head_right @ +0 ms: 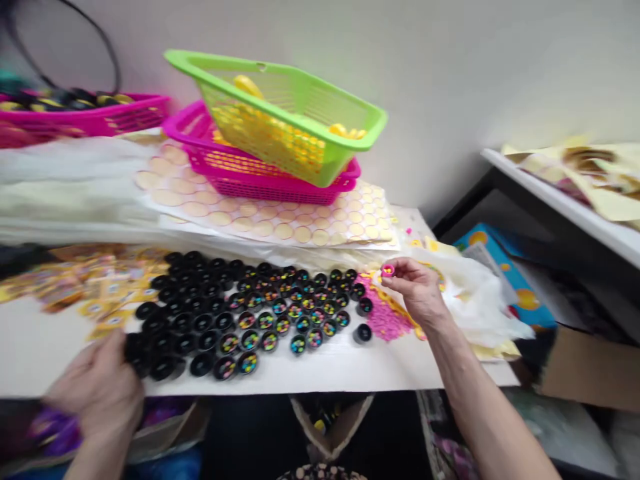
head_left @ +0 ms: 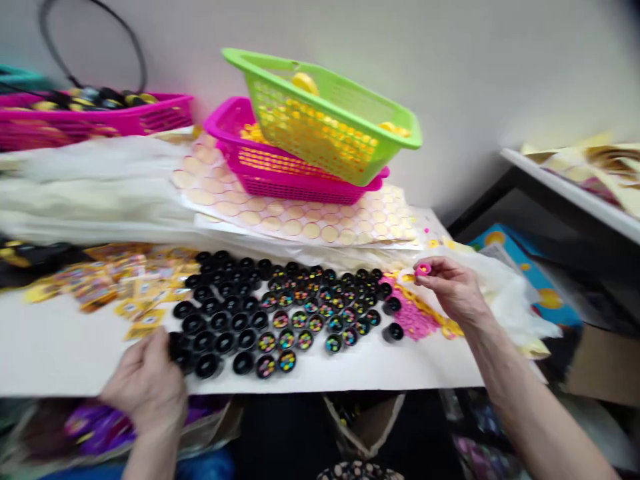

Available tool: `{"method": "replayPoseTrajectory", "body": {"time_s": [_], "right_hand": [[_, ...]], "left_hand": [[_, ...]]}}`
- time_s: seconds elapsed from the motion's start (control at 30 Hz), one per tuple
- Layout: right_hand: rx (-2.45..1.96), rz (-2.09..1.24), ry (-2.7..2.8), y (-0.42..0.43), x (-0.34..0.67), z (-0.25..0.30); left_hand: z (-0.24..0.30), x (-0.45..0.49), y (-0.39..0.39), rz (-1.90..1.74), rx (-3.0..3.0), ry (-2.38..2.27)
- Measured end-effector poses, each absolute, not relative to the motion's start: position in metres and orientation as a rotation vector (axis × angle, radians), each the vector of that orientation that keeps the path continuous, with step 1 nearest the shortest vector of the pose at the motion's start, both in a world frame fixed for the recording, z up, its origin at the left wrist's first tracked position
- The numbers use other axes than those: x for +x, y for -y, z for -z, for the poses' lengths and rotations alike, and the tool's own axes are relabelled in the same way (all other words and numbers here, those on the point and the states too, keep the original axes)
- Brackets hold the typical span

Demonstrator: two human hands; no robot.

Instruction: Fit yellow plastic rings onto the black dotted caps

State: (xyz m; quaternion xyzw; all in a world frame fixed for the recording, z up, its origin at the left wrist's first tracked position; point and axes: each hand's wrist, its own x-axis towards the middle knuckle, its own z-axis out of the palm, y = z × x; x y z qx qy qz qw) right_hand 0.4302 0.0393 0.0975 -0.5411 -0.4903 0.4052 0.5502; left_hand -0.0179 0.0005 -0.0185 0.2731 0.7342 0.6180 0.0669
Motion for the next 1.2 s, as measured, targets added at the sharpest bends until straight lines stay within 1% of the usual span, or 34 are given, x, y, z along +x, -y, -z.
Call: {"method": "replayPoseTrajectory", "body": {"time_s": [0.17,0.27,0.33,0.43,0.57,0.73,0.83,0.9,1.0,1.07,1.2], "right_hand": [[-1.226,-1.200,1.381,-0.063,0.321,-0.098],[-1.231,-1.185,1.664,-0.087,0.262,-0.086],[-1.263,-1.019,1.895,-0.102,0.233,-0.078],[-1.399,-0.653,2.232,-0.117,0.203,-0.072],[-1.623,-0.261,2.517,-0.120,0.175,-0.074],[-1.669,0.066,2.707,-0.116,0.156,-0.079],[-1.646,0.172,2.788,-0.116,0.151,-0.083],[-1.633,0.164,2.803,-0.117,0.150,-0.085],[-1.613,0.003,2.698,-0.119,0.158,-0.086],[-1.558,-0.216,2.491,-0.117,0.173,-0.087],[-1.331,-0.740,1.822,-0.096,0.236,-0.087]], "left_hand": [[0.015,-0.013,0.001,-1.878,0.815,-2.205],[0.017,-0.014,0.004,-1.879,0.824,-2.173],[0.018,-0.015,0.006,-1.856,0.847,-2.172],[0.020,-0.016,0.008,-1.831,0.860,-2.183],[0.021,-0.017,0.009,-1.843,0.851,-2.178],[0.022,-0.016,0.009,-1.858,0.892,-2.163],[0.023,-0.017,0.009,-1.853,0.905,-2.163],[0.024,-0.017,0.010,-1.858,0.901,-2.163],[0.024,-0.018,0.010,-1.857,0.915,-2.165],[0.024,-0.019,0.009,-1.848,0.922,-2.174],[0.022,-0.020,0.006,-1.849,0.865,-2.210]]}}
